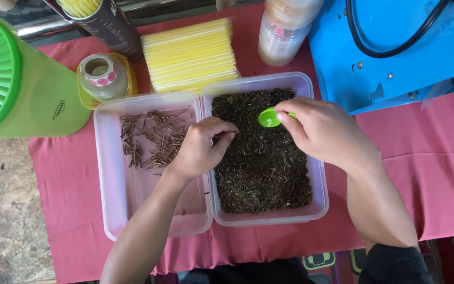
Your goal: Sorting tea leaves by manually removing stems and using a small spoon to move the leaves between containers.
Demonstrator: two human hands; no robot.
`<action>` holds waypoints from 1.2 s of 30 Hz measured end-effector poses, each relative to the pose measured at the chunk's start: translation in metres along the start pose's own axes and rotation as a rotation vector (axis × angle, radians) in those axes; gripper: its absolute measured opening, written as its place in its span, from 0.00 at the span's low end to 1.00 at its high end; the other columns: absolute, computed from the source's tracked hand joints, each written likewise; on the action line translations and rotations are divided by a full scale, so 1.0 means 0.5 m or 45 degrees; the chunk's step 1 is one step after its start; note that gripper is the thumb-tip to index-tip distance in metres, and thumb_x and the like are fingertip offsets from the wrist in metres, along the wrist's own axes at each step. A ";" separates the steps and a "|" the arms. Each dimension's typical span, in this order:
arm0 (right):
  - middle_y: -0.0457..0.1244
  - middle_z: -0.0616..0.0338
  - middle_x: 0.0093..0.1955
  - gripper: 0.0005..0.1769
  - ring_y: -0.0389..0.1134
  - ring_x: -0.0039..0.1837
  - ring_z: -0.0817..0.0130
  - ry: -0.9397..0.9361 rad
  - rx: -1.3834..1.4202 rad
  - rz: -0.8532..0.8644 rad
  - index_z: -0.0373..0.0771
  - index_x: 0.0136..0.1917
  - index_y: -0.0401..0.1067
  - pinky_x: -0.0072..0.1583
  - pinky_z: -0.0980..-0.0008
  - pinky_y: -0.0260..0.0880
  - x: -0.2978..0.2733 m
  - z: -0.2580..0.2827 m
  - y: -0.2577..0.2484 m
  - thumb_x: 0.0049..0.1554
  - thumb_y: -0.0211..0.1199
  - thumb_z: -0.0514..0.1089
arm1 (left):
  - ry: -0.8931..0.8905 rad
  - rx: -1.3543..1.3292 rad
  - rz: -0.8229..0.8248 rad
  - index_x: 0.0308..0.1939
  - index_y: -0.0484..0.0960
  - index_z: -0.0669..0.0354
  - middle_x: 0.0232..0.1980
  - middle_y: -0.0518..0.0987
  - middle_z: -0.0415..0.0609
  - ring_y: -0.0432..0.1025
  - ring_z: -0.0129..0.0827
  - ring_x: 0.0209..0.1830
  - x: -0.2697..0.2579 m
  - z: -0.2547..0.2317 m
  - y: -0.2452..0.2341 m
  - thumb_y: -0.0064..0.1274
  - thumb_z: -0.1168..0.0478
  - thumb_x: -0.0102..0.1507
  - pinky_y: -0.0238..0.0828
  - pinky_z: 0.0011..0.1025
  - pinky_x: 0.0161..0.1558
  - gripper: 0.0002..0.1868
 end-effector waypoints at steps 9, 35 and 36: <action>0.71 0.59 0.46 0.13 0.76 0.44 0.58 0.074 -0.721 -0.320 0.51 0.57 0.75 0.45 0.60 0.78 -0.010 -0.086 0.062 0.70 0.51 0.53 | -0.099 -0.202 -0.077 0.42 0.87 0.60 0.30 0.82 0.52 0.77 0.37 0.30 -0.008 0.034 -0.007 0.55 0.69 0.65 0.76 0.33 0.36 0.06; 0.67 0.51 0.32 0.19 0.71 0.35 0.61 0.219 0.395 0.273 0.34 0.44 0.76 0.42 0.65 0.73 0.042 -0.007 0.101 0.69 0.48 0.43 | -0.301 -0.517 -0.067 0.47 0.80 0.64 0.31 0.84 0.53 0.76 0.30 0.31 -0.005 0.059 -0.027 0.52 0.69 0.68 0.75 0.26 0.37 0.05; 0.67 0.50 0.32 0.19 0.71 0.35 0.61 0.214 0.432 0.233 0.34 0.44 0.76 0.42 0.64 0.73 0.038 -0.013 0.094 0.69 0.49 0.43 | -0.306 -0.514 -0.054 0.47 0.80 0.64 0.31 0.83 0.53 0.76 0.30 0.31 -0.006 0.060 -0.027 0.52 0.69 0.68 0.75 0.27 0.37 0.05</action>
Point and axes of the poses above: each hand's wrist, its own x-axis towards the middle knuckle, its own y-axis out of the palm, z = x × y, the point moved 3 cm from there along x, towards the middle knuckle
